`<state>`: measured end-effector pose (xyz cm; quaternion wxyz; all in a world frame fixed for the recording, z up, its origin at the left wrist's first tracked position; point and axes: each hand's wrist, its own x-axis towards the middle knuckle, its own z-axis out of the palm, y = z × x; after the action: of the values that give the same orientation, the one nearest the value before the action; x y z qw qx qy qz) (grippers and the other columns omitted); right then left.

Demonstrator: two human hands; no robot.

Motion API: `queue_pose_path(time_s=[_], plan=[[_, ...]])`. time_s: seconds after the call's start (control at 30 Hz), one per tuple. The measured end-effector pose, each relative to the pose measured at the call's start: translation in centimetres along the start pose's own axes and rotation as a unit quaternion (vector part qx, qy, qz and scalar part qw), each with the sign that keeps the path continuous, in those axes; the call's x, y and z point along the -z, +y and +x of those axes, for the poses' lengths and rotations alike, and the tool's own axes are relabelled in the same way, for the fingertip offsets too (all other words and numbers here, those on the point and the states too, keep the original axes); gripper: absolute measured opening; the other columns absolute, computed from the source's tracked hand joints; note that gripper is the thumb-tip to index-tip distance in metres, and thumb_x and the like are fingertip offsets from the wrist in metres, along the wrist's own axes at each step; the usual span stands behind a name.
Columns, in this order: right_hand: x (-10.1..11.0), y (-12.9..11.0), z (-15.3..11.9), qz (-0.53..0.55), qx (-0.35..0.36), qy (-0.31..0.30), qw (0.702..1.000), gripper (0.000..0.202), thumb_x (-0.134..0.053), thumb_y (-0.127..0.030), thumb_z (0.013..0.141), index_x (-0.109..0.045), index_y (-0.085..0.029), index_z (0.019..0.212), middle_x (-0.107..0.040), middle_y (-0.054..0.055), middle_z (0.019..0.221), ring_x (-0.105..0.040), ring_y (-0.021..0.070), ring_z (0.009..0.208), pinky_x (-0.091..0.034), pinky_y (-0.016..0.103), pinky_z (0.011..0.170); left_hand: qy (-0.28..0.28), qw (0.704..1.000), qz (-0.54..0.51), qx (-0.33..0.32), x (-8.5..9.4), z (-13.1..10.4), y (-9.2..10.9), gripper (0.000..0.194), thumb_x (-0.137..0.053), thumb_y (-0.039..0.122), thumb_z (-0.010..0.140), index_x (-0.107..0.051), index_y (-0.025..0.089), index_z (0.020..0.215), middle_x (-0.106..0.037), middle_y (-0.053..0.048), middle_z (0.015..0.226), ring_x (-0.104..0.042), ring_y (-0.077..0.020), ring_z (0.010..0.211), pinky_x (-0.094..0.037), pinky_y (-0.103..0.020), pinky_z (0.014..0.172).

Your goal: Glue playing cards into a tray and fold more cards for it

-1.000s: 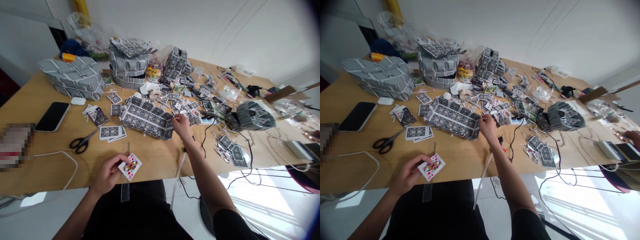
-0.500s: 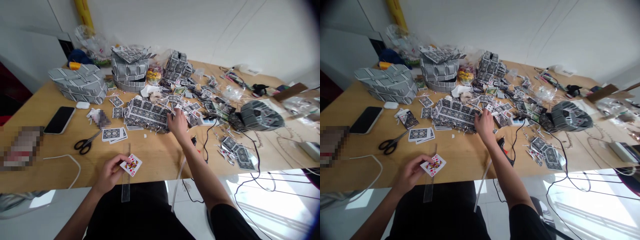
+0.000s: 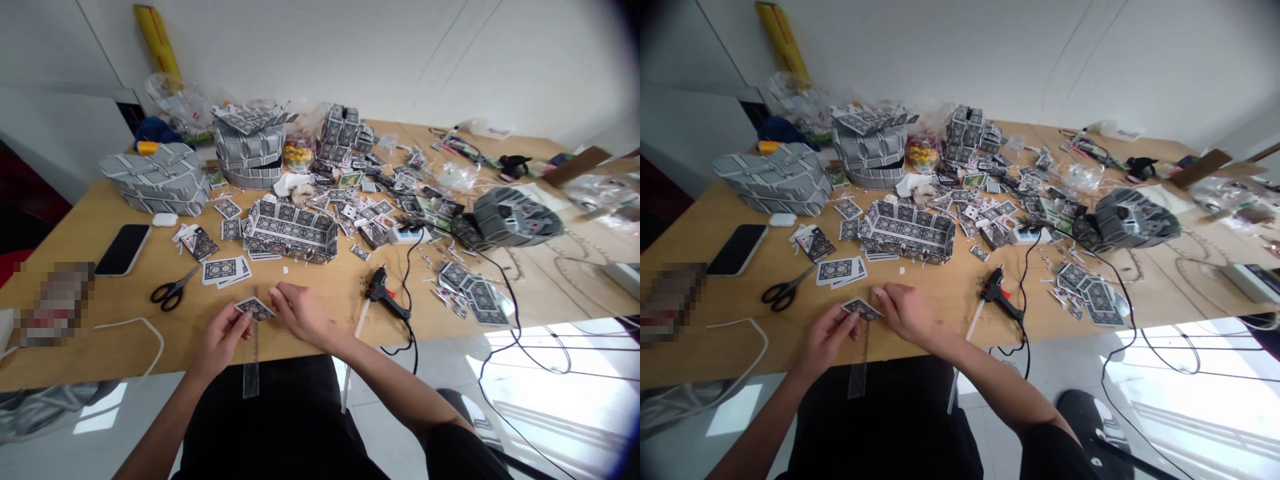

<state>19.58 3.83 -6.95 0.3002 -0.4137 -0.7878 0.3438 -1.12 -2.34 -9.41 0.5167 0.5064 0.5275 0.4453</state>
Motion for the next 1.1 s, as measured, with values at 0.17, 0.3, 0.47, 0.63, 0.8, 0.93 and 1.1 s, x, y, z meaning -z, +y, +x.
queue_pose_path(time_s=[0.17, 0.3, 0.47, 0.63, 0.8, 0.93, 1.1], plan=[[-0.8, -1.1, -1.0, 0.013, 0.021, -0.046, 0.999, 0.028, -0.054, -0.044, 0.108, -0.056, -0.022, 0.092, -0.066, 0.004, 0.087, -0.063, 0.0186, 0.076, -0.044, 0.027, 0.069, 0.030, 0.999, -0.017, -0.003, -0.1, 0.1, -0.1, 0.037, -0.069, 0.055, 0.095, -0.062, 0.018, 0.095, -0.064, 0.002, 0.067, -0.061, -0.0138, 0.064, -0.052, -0.024, 0.063], [-1.7, -0.7, -2.0, 0.012, -0.007, -0.034, 0.999, 0.011, -0.064, -0.032, 0.103, -0.061, -0.022, 0.106, -0.070, 0.004, 0.091, -0.066, 0.0200, 0.077, -0.045, 0.028, 0.070, 0.028, 0.999, -0.014, -0.003, 0.0, -0.1, -0.3, 0.037, -0.068, 0.055, 0.096, -0.059, 0.019, 0.097, -0.065, 0.003, 0.066, -0.061, -0.0137, 0.064, -0.053, -0.024, 0.065], [-2.2, -0.3, -2.9, 0.038, -0.028, -0.006, 0.999, 0.005, -0.064, -0.021, 0.100, -0.063, -0.022, 0.105, -0.072, 0.005, 0.092, -0.068, 0.0211, 0.079, -0.046, 0.028, 0.072, 0.015, 1.000, 0.002, -0.008, 0.0, -0.3, -0.2, 0.041, -0.071, 0.058, 0.093, -0.059, 0.019, 0.096, -0.065, 0.002, 0.067, -0.060, -0.0139, 0.064, -0.052, -0.025, 0.064], [-2.6, 0.3, -3.3, 0.055, -0.080, 0.010, 0.995, 0.006, -0.069, -0.023, 0.097, -0.063, -0.022, 0.097, -0.070, 0.002, 0.084, -0.064, 0.0194, 0.072, -0.043, 0.028, 0.067, -0.003, 0.999, 0.028, -0.018, -0.2, -0.4, -0.3, 0.041, -0.073, 0.057, 0.089, -0.060, 0.019, 0.092, -0.065, 0.001, 0.071, -0.061, -0.0149, 0.066, -0.052, -0.025, 0.064], [-3.2, 2.4, -3.3, 0.080, -0.093, 0.004, 0.992, 0.017, -0.071, -0.032, 0.095, -0.062, -0.020, 0.087, -0.063, -0.001, 0.072, -0.055, 0.0158, 0.063, -0.038, 0.026, 0.060, -0.003, 0.998, 0.043, -0.038, -0.3, -0.4, -1.0, 0.039, -0.076, 0.054, 0.087, -0.059, 0.020, 0.085, -0.063, 0.002, 0.069, -0.058, -0.0141, 0.063, -0.048, -0.025, 0.063], [-3.4, 3.3, -3.5, 0.116, -0.088, 0.013, 0.989, 0.025, -0.068, -0.043, 0.097, -0.064, -0.019, 0.091, -0.066, -0.001, 0.074, -0.059, 0.0159, 0.065, -0.042, 0.026, 0.061, -0.004, 0.997, 0.050, -0.054, -0.3, -0.5, -1.4, 0.037, -0.075, 0.053, 0.087, -0.059, 0.019, 0.085, -0.063, 0.002, 0.070, -0.058, -0.0141, 0.064, -0.047, -0.024, 0.062], [-3.7, 3.0, -3.9, 0.129, -0.087, 0.059, 0.986, 0.024, -0.069, -0.042, 0.095, -0.065, -0.018, 0.092, -0.068, 0.001, 0.077, -0.062, 0.0169, 0.070, -0.045, 0.027, 0.065, 0.000, 0.995, 0.059, -0.075, -0.3, -0.7, -0.9, 0.038, -0.075, 0.054, 0.084, -0.059, 0.019, 0.083, -0.062, 0.002, 0.067, -0.056, -0.0143, 0.061, -0.044, -0.024, 0.059]])
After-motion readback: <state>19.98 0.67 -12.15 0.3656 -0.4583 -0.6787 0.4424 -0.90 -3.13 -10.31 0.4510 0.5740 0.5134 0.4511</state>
